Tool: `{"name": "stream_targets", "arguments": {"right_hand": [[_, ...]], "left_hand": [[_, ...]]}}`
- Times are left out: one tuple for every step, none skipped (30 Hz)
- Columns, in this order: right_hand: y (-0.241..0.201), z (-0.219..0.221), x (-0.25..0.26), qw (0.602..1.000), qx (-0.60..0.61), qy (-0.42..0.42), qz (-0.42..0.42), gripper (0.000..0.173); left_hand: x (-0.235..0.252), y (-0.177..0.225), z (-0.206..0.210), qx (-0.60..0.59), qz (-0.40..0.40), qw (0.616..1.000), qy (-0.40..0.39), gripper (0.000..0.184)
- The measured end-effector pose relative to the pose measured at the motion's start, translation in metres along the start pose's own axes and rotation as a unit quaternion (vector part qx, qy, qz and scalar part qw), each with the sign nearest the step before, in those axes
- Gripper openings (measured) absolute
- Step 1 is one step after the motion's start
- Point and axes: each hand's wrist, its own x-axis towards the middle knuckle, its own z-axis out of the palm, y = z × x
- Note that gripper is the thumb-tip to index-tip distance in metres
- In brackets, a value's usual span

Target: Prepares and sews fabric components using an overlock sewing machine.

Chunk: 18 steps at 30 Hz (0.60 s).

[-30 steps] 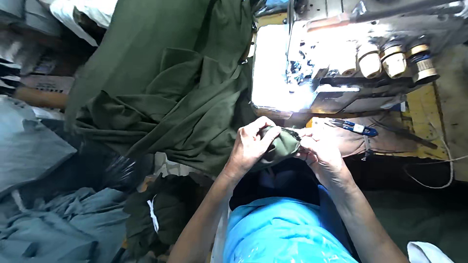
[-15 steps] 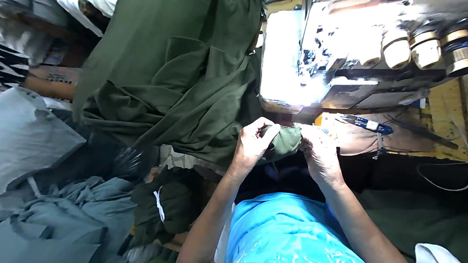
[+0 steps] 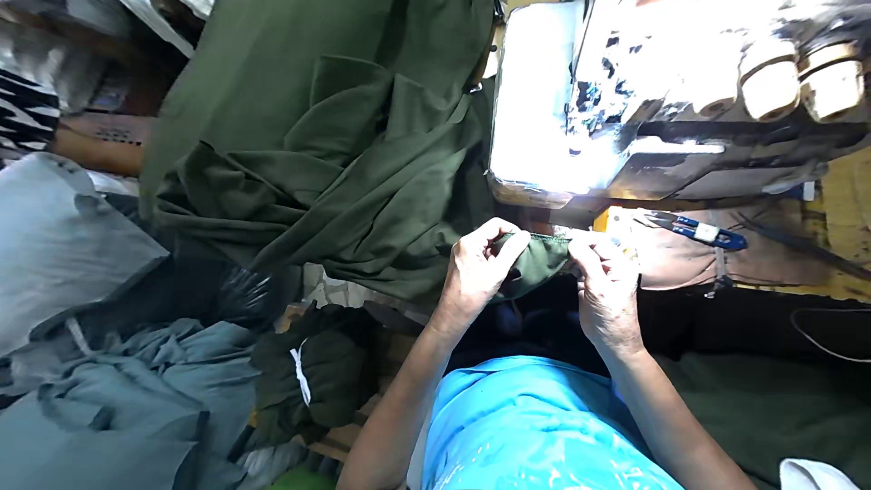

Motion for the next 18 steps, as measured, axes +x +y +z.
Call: {"name": "stream_targets", "arguments": {"right_hand": [[0.000,0.001,0.000,1.000,-0.003,0.004,-0.006,0.018],[0.000,0.001,0.000,1.000,-0.006,0.006,-0.011,0.018],[0.000,0.001,-0.001,1.000,-0.008,0.007,-0.018,0.018],[0.001,0.001,-0.001,0.999,-0.012,0.006,-0.029,0.018],[0.000,0.001,-0.001,0.999,-0.017,0.007,-0.038,0.019],[0.000,0.001,-0.001,0.999,-0.020,0.006,-0.045,0.019],[-0.001,0.002,0.000,0.999,-0.022,0.006,-0.048,0.020],[-0.001,0.002,0.000,0.998,-0.021,0.010,-0.050,0.020],[-0.001,0.003,-0.001,0.998,-0.018,0.019,-0.053,0.020],[0.000,0.005,-0.001,0.998,-0.011,0.038,-0.055,0.020],[0.000,0.007,0.000,0.996,0.004,0.065,-0.053,0.021],[0.000,0.009,0.001,0.994,0.022,0.092,-0.048,0.023],[-0.002,0.012,0.001,0.992,0.043,0.110,-0.040,0.023],[-0.004,0.016,0.001,0.990,0.060,0.122,-0.032,0.022],[-0.007,0.019,0.001,0.989,0.070,0.125,-0.032,0.020],[-0.011,0.019,0.001,0.990,0.064,0.118,-0.046,0.018],[-0.015,0.017,0.000,0.991,0.041,0.102,-0.078,0.017],[-0.021,0.016,-0.003,0.990,0.004,0.077,-0.119,0.016]], "left_hand": [[0.000,0.000,0.000,-0.001,0.002,1.000,0.001,0.007],[0.000,-0.001,0.000,-0.003,0.004,1.000,0.003,0.007],[-0.001,-0.002,0.001,-0.005,0.007,1.000,0.005,0.007],[-0.001,-0.002,0.001,-0.005,0.011,1.000,0.007,0.007],[-0.002,-0.002,0.001,-0.005,0.015,1.000,0.011,0.007],[-0.002,-0.002,0.002,-0.007,0.019,1.000,0.015,0.006],[-0.002,-0.002,0.002,-0.009,0.023,1.000,0.017,0.006],[-0.003,-0.002,0.002,-0.015,0.027,0.999,0.018,0.006],[-0.003,-0.002,0.003,-0.022,0.032,0.999,0.023,0.005],[-0.005,-0.002,0.004,-0.028,0.039,0.998,0.032,0.004],[-0.007,-0.001,0.005,-0.031,0.052,0.997,0.048,0.003],[-0.010,0.000,0.007,-0.028,0.069,0.995,0.069,0.002],[-0.013,0.001,0.009,-0.028,0.087,0.991,0.092,0.002],[-0.014,0.002,0.010,-0.030,0.111,0.987,0.113,0.003],[-0.014,0.002,0.011,-0.031,0.135,0.982,0.126,0.004],[-0.014,0.003,0.011,-0.028,0.160,0.978,0.131,0.006],[-0.014,0.008,0.008,-0.025,0.188,0.973,0.128,0.008],[-0.016,0.015,0.004,-0.020,0.216,0.969,0.121,0.010]]}}
